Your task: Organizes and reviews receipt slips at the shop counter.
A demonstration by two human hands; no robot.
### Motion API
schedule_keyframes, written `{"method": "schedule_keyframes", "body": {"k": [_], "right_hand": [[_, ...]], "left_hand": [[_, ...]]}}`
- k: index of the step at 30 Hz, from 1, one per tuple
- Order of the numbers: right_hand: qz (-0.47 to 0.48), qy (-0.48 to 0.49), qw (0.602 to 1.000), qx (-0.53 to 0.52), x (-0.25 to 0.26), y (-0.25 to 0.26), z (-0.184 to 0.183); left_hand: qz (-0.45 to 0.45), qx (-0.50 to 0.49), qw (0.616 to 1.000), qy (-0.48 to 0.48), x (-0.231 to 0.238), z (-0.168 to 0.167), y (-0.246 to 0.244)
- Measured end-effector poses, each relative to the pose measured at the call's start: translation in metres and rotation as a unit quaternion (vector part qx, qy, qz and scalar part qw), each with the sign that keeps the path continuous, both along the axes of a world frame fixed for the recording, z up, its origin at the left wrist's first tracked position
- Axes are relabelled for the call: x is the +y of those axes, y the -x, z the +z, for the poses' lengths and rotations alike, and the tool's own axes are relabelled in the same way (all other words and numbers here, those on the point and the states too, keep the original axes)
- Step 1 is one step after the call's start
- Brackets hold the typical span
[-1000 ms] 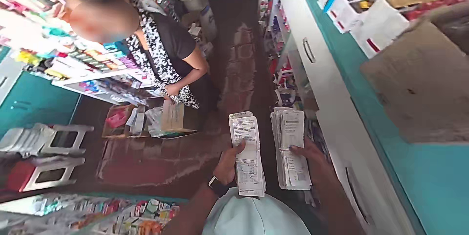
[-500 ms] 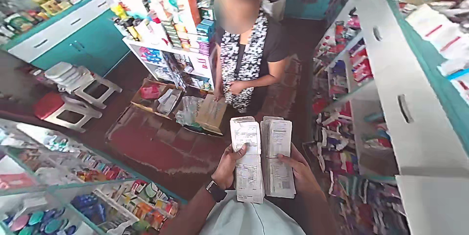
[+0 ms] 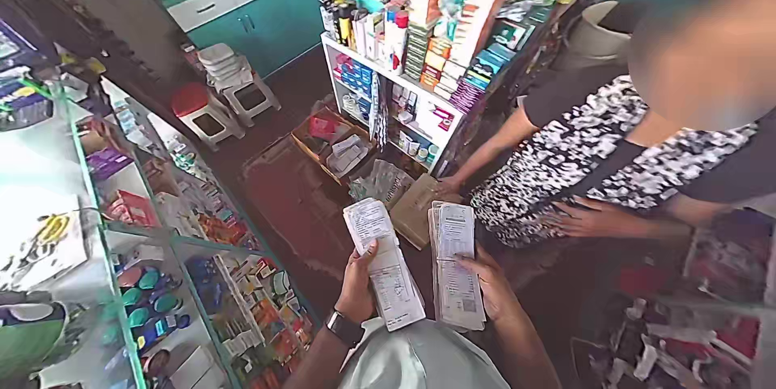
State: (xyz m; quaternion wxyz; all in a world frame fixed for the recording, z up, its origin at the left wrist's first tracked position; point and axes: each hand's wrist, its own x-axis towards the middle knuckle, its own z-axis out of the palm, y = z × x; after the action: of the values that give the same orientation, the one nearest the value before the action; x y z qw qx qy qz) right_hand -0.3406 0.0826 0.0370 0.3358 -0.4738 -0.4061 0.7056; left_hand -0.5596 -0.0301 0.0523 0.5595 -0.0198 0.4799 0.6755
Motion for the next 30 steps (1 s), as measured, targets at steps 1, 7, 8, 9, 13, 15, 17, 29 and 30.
{"method": "schedule_keyframes", "body": {"k": [1, 7, 8, 9, 13, 15, 17, 29, 30], "right_hand": [[0.005, -0.003, 1.000, -0.008, 0.015, 0.011, -0.001], [0.056, -0.031, 0.998, -0.022, 0.117, 0.092, 0.007], [0.075, -0.039, 0.996, -0.021, 0.133, 0.109, 0.009], [0.093, -0.046, 0.994, -0.018, 0.147, 0.126, 0.010], [0.163, -0.060, 0.985, -0.011, 0.184, 0.199, 0.019], [0.190, -0.052, 0.980, -0.011, 0.192, 0.239, 0.022], [0.216, -0.041, 0.976, -0.008, 0.195, 0.281, 0.020], [0.264, -0.037, 0.964, -0.010, 0.202, 0.594, 0.020], [0.261, -0.037, 0.965, -0.005, 0.201, 0.617, 0.021]], "left_hand": [[0.023, 0.009, 1.000, 0.000, 0.006, -0.001, 0.017], [0.101, 0.053, 0.992, -0.059, 0.045, 0.018, 0.094], [0.106, 0.055, 0.990, -0.071, 0.052, 0.019, 0.104], [0.110, 0.053, 0.989, -0.080, 0.057, 0.020, 0.114], [0.129, 0.028, 0.987, -0.095, 0.076, 0.023, 0.155], [0.136, 0.021, 0.985, -0.106, 0.084, 0.023, 0.182], [0.138, 0.023, 0.983, -0.121, 0.088, 0.018, 0.214], [0.156, 0.078, 0.978, -0.115, 0.097, 0.029, 0.512], [0.147, 0.087, 0.979, -0.115, 0.097, 0.032, 0.537]]}}
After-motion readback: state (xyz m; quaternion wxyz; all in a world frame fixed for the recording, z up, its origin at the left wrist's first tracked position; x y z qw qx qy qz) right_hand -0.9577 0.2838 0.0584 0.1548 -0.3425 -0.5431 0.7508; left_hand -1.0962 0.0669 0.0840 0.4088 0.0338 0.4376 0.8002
